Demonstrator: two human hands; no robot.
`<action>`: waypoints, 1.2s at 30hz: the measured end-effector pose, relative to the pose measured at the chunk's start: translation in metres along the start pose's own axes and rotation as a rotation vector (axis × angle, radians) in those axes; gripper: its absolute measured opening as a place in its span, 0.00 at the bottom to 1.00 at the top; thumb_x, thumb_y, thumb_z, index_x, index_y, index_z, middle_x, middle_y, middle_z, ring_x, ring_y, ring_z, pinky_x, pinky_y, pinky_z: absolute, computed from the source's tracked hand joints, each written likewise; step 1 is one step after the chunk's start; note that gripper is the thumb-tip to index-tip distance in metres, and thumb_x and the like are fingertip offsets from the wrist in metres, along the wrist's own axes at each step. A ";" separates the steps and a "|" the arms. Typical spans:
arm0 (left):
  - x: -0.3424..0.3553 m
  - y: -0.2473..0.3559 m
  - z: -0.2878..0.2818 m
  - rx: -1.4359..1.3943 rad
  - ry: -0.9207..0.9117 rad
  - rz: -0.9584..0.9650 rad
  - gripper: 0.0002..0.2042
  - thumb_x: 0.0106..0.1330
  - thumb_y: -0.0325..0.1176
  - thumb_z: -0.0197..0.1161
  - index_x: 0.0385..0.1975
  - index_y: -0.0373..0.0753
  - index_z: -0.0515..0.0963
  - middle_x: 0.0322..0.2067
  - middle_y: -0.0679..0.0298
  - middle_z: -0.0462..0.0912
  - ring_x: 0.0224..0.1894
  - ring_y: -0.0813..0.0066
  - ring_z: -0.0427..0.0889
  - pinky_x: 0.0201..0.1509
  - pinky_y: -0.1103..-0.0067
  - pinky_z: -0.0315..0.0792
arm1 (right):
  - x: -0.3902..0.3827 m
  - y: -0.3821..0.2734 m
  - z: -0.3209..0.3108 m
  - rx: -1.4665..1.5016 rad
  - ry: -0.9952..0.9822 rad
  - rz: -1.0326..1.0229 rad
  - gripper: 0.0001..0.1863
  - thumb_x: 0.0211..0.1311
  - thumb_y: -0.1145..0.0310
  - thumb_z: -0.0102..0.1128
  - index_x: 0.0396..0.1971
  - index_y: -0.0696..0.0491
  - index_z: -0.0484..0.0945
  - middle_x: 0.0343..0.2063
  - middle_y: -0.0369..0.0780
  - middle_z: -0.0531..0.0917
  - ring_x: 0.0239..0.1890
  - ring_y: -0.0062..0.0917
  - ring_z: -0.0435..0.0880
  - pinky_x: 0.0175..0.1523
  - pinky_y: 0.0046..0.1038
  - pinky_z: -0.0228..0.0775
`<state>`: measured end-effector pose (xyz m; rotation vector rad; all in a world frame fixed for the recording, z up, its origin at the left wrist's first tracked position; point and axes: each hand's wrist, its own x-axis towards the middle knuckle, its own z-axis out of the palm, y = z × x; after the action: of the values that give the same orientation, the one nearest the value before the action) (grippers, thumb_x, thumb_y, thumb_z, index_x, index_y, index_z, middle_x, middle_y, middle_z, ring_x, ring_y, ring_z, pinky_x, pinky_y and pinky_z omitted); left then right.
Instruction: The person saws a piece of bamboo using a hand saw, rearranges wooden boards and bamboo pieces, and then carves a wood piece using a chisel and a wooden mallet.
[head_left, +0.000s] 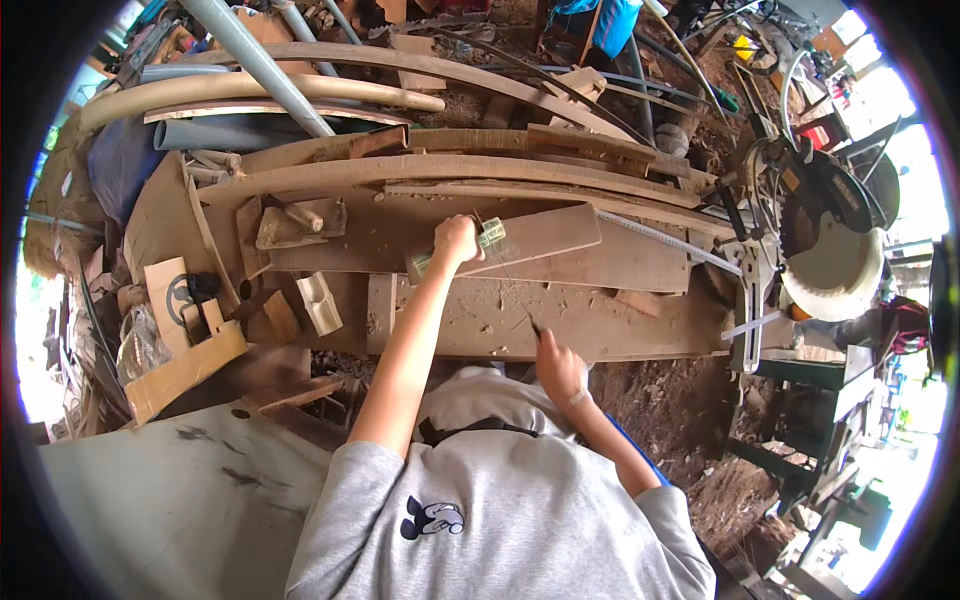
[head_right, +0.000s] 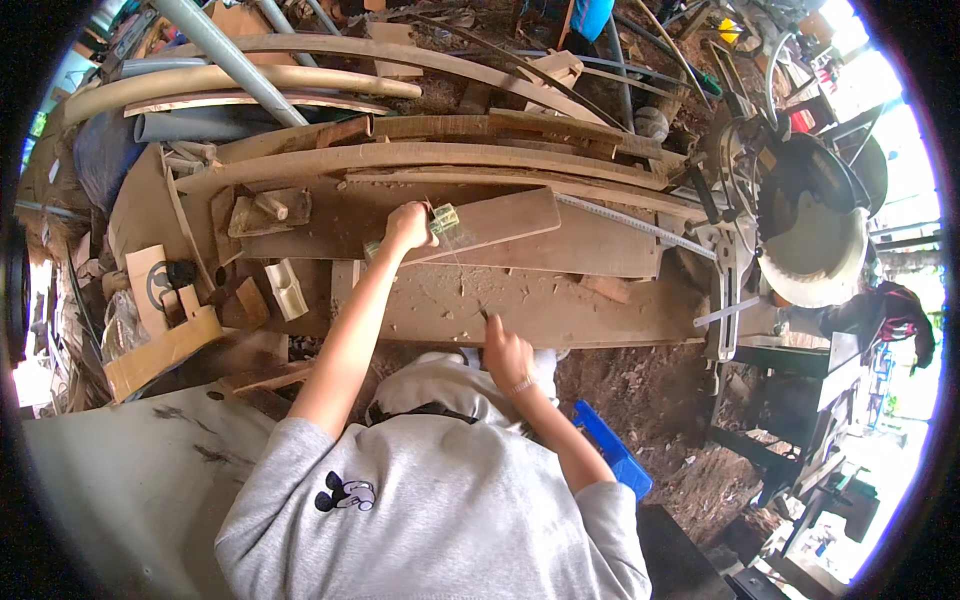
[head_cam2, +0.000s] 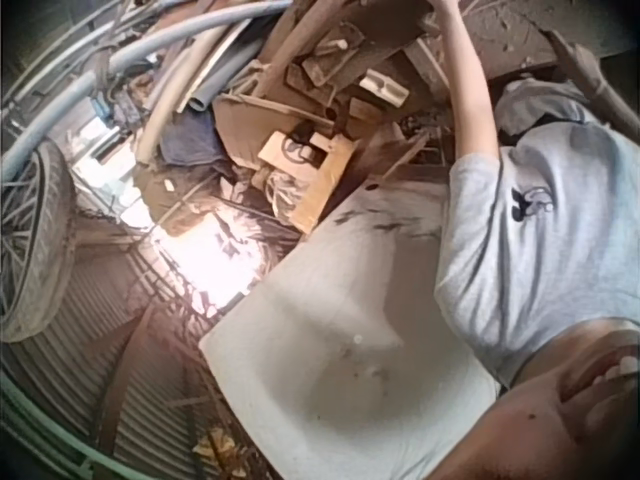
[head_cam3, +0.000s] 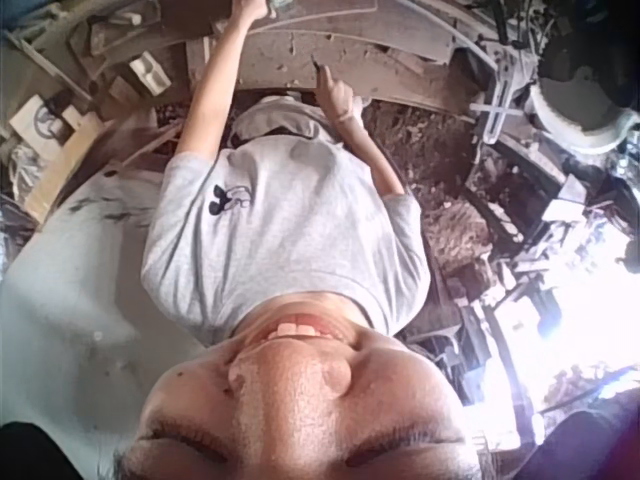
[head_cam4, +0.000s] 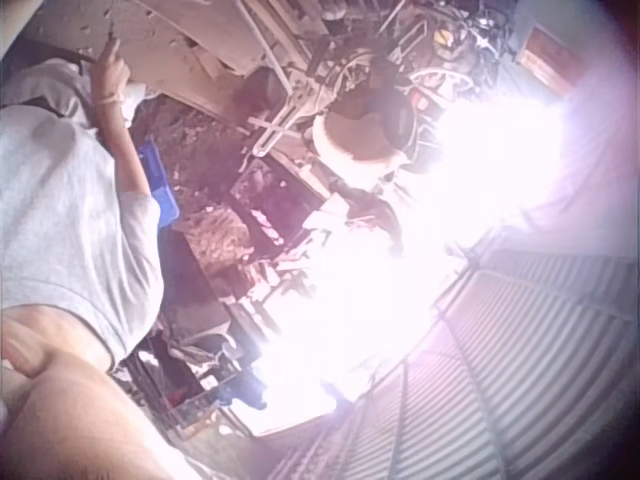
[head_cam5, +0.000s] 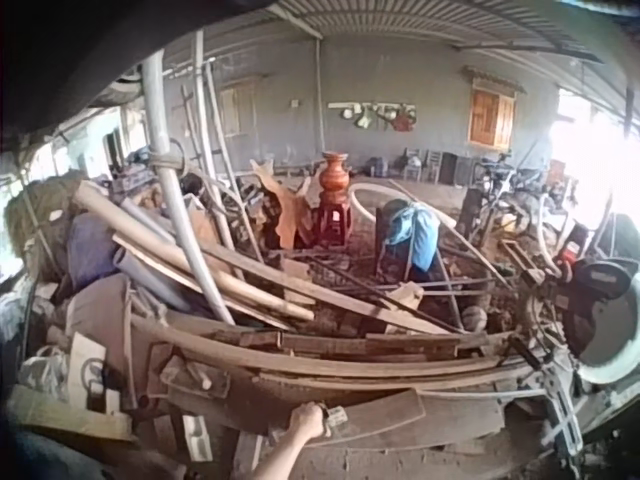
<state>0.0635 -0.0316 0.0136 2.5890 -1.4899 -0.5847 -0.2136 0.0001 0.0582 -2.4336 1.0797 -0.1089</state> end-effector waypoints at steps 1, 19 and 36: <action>0.000 0.000 -0.001 -0.028 0.035 0.028 0.18 0.32 0.40 0.70 0.23 0.36 0.76 0.27 0.56 0.79 0.32 0.64 0.79 0.38 0.74 0.73 | -0.015 0.006 -0.004 0.036 0.002 0.030 0.08 0.55 0.65 0.47 0.32 0.53 0.67 0.11 0.49 0.74 0.15 0.44 0.74 0.19 0.41 0.65; -0.007 0.001 -0.029 0.086 -0.094 -0.096 0.30 0.32 0.37 0.68 0.41 0.36 0.68 0.44 0.54 0.69 0.46 0.60 0.70 0.46 0.70 0.69 | -0.053 0.067 -0.079 0.190 -0.002 0.046 0.11 0.56 0.65 0.46 0.35 0.55 0.68 0.14 0.49 0.75 0.18 0.44 0.75 0.21 0.41 0.66; -0.031 0.007 0.027 -0.052 0.623 -0.390 0.12 0.58 0.36 0.46 0.29 0.37 0.75 0.31 0.59 0.75 0.37 0.63 0.72 0.44 0.67 0.63 | 0.045 0.039 0.026 0.022 -0.011 -0.107 0.09 0.58 0.64 0.44 0.37 0.51 0.63 0.14 0.47 0.75 0.15 0.44 0.74 0.19 0.41 0.64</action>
<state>0.0332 -0.0061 -0.0010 2.6649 -0.7760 0.1630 -0.2027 -0.0448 0.0126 -2.4693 0.9386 -0.1409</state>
